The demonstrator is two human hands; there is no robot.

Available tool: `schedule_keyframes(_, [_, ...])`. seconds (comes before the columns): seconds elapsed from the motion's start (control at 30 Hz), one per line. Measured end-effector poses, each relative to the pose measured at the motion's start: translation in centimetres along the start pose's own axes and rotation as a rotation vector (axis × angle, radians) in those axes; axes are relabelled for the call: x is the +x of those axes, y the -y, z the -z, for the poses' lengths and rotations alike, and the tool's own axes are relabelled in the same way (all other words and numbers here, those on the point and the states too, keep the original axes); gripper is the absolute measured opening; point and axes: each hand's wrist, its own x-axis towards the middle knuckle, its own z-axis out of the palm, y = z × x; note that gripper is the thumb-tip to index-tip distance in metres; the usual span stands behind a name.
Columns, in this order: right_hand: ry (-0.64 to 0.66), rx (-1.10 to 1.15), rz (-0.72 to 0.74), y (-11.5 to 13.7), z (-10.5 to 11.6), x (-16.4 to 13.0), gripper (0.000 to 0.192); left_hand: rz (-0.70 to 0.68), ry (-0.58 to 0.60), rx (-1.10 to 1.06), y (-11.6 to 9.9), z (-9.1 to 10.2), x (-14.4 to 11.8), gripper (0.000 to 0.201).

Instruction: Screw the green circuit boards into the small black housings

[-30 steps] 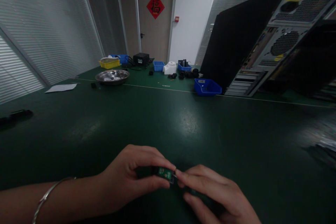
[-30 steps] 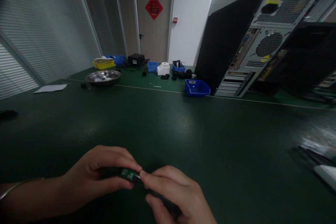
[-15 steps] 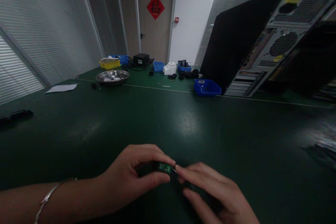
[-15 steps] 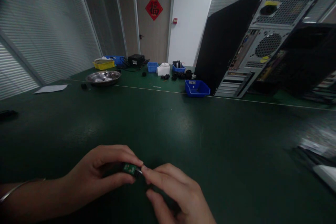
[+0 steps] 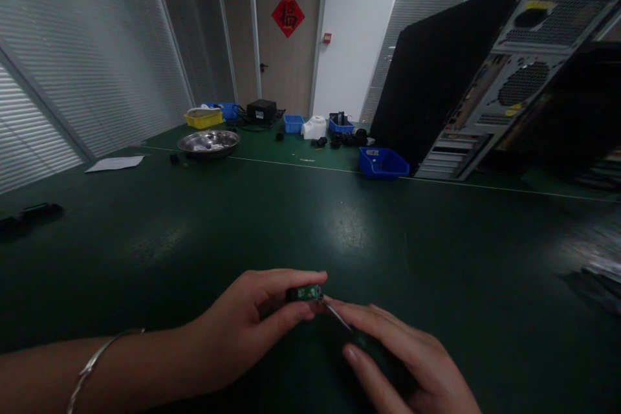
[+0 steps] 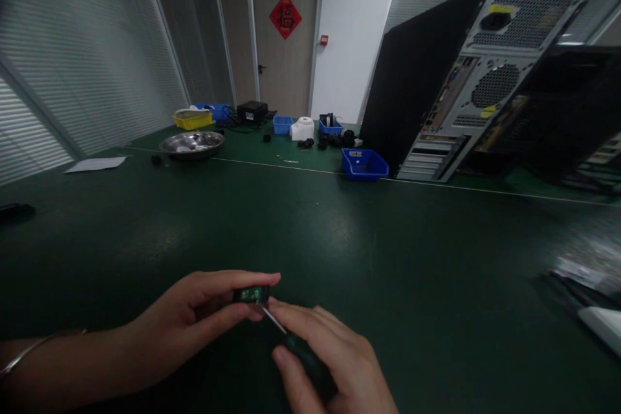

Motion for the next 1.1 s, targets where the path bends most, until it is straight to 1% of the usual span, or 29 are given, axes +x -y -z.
schedule_keyframes(0.17, [-0.076, 0.026, -0.07, -0.3, -0.2, -0.2, 0.043, -0.043, 0.066, 0.122, 0.1, 0.5, -0.9, 0.044])
schedule_keyframes(0.27, [-0.08, 0.077, -0.108, -0.5, -0.4, -0.3, 0.038, -0.091, 0.117, 0.162, 0.0, 0.6, -0.9, 0.05])
schedule_keyframes(0.37, [-0.047, 0.101, -0.119, -0.7, -0.4, -0.5, 0.035, -0.095, 0.084, 0.156, -0.1, 0.4, -0.6, 0.051])
schedule_keyframes(0.43, [-0.037, 0.109, -0.129, -0.6, -0.4, -0.5, 0.033, -0.059, 0.072, 0.101, -0.1, 0.1, -0.4, 0.051])
schedule_keyframes(0.53, [-0.011, 0.116, -0.132, -0.3, -0.4, -0.4, 0.03, 0.006, 0.124, -0.127, 0.4, -0.3, -0.1, 0.055])
schedule_keyframes(0.6, [0.008, 0.11, -0.1, -0.1, -0.4, -0.2, 0.029, -0.005, 0.118, -0.198, 0.8, -0.3, 0.0, 0.059])
schedule_keyframes(0.63, [0.011, 0.105, -0.077, 0.0, -0.3, -0.2, 0.03, -0.039, 0.091, -0.166, 0.9, -0.3, 0.1, 0.059])
schedule_keyframes(0.67, [0.007, 0.1, -0.053, 0.1, -0.3, -0.1, 0.03, -0.077, 0.061, -0.102, 1.0, -0.2, 0.1, 0.057])
schedule_keyframes(0.73, [0.003, 0.09, -0.008, 0.2, -0.1, 0.1, 0.033, -0.136, 0.008, 0.037, 1.0, 0.1, 0.3, 0.045])
schedule_keyframes(0.83, [0.019, 0.092, 0.019, 0.2, 0.2, 0.2, 0.039, -0.149, -0.039, 0.141, 0.8, 0.5, 0.5, 0.023])
schedule_keyframes(0.9, [0.049, 0.1, 0.008, 0.1, 0.2, 0.3, 0.041, -0.162, -0.053, 0.162, 0.7, 0.6, 0.5, 0.019])
schedule_keyframes(1.0, [0.143, 0.1, -0.02, 0.0, 0.1, 0.2, 0.039, -0.153, -0.037, 0.172, 0.7, 0.6, 0.4, 0.016])
schedule_keyframes(1.1, [0.21, 0.079, -0.06, -0.1, 0.0, 0.3, 0.035, -0.124, -0.026, 0.149, 0.6, 0.7, 0.4, 0.019])
